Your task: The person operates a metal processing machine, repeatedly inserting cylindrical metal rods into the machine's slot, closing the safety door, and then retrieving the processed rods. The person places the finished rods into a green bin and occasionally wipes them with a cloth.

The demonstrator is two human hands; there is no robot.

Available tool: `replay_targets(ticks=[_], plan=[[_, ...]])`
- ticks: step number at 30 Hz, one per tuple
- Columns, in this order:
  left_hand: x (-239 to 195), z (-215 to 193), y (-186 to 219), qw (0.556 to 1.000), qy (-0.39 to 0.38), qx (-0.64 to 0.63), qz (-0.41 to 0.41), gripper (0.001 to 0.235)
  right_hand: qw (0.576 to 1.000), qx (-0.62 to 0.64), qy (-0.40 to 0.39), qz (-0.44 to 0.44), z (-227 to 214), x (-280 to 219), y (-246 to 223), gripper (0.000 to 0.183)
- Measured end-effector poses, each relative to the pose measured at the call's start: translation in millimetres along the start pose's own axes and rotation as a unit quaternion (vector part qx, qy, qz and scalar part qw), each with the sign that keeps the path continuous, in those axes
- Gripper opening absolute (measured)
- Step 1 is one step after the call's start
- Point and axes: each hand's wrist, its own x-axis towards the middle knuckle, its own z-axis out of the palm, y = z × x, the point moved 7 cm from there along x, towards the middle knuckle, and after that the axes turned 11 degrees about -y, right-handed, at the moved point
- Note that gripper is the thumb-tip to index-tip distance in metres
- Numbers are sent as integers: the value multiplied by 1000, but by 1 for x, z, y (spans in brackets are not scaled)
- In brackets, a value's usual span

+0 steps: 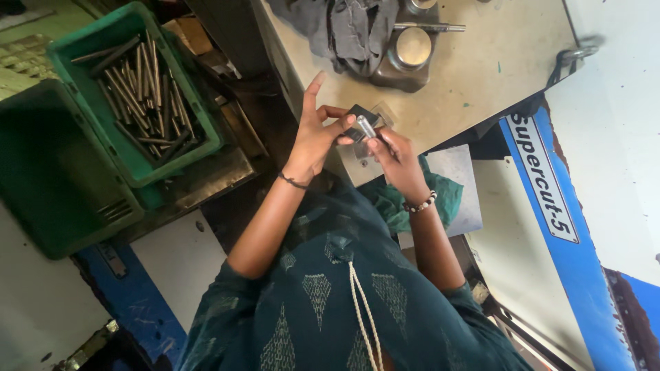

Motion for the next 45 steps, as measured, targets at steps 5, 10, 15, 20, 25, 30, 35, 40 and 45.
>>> replay_targets(ticks=[5, 10, 15, 20, 25, 30, 35, 40, 45], plan=[[-3, 13, 6, 999, -28, 21, 40, 95, 1000, -13, -2, 2, 1, -2, 15, 20], [-1, 15, -1, 999, -24, 8, 31, 98, 999, 45, -4, 0, 0, -9, 11, 18], [3, 14, -17, 999, -31, -10, 20, 100, 998, -10, -1, -62, 6, -7, -20, 27], [1, 14, -17, 998, -38, 11, 41, 100, 996, -7, 27, -79, 13, -7, -29, 23], [1, 25, -9, 998, -42, 14, 49, 105, 994, -38, 47, -90, 10, -11, -28, 18], [0, 29, -10, 998, -40, 35, 28, 109, 982, -101, 30, -154, 7, -14, -37, 15], [7, 29, -4, 995, -41, 59, 70, 91, 982, -158, -5, -100, -2, -11, -32, 16], [11, 37, 9, 934, -2, 337, 121, 73, 984, -128, -56, -111, 12, -12, -27, 20], [17, 33, 6, 938, 26, 319, 135, 69, 972, -179, -17, -149, 21, -15, -27, 16]])
